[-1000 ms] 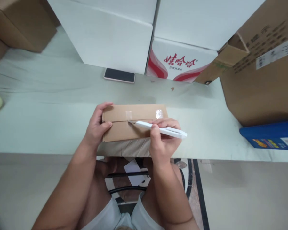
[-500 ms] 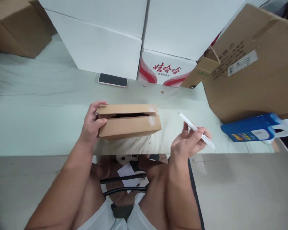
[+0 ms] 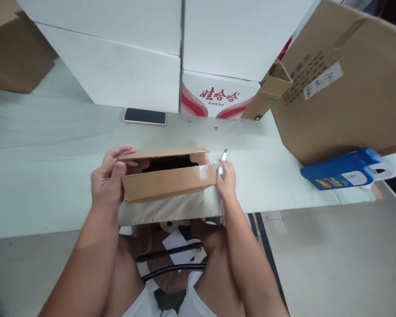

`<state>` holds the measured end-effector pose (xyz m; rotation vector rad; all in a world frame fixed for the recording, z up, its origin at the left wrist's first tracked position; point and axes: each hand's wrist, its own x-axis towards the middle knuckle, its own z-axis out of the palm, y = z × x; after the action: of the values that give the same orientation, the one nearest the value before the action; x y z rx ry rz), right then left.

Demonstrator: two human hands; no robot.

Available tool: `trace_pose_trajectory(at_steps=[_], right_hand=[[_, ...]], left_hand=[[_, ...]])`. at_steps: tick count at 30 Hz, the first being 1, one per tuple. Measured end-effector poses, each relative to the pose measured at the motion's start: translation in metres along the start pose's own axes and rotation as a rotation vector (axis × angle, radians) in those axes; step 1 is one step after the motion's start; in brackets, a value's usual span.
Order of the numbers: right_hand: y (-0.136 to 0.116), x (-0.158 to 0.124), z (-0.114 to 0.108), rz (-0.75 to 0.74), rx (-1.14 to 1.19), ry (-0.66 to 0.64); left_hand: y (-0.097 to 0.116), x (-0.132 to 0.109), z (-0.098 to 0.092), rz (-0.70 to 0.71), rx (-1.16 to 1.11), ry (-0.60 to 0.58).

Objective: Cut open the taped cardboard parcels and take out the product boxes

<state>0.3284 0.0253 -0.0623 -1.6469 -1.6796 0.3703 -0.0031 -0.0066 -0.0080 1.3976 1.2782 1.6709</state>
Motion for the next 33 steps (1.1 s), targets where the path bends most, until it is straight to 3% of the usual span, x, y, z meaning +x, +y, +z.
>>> trace_pose_trajectory(at_steps=[3,5,7,10,15,19,22,24,28,30,33], right_hand=[[-0.025,0.001,-0.006,0.047,0.323,0.234],[-0.044,0.002,-0.01,-0.019,0.453,0.313],[-0.06,0.001,-0.013,-0.106,0.528,0.27],[-0.073,-0.002,-0.017,-0.262,0.575,0.1],[-0.091,-0.011,-0.035,-0.537,0.563,-0.109],[-0.115,-0.021,-0.053,-0.7,0.379,-0.33],[-0.127,-0.023,-0.065,-0.709,0.202,-0.513],[-0.13,-0.022,-0.076,-0.73,0.151,-0.552],[-0.139,-0.014,-0.103,-0.827,0.02,-0.492],[-0.15,-0.007,-0.116,-0.773,-0.153,-0.556],[-0.169,0.008,-0.12,-0.573,-0.479,-0.723]], left_hand=[[0.0,-0.001,-0.002,0.006,-0.006,-0.135],[-0.002,-0.002,-0.003,0.026,-0.026,-0.21],[-0.002,-0.003,-0.003,0.054,-0.033,-0.243],[0.002,-0.002,-0.003,0.073,-0.006,-0.25],[0.011,0.0,-0.005,0.025,0.034,-0.242],[0.015,0.002,-0.006,0.032,0.038,-0.218],[0.014,0.004,-0.009,0.046,-0.031,-0.143],[0.011,0.005,-0.011,0.044,-0.039,-0.117],[0.005,0.005,-0.013,0.05,-0.068,-0.142],[0.005,0.005,-0.012,0.053,-0.086,-0.15],[0.008,0.006,-0.01,0.028,-0.107,-0.141]])
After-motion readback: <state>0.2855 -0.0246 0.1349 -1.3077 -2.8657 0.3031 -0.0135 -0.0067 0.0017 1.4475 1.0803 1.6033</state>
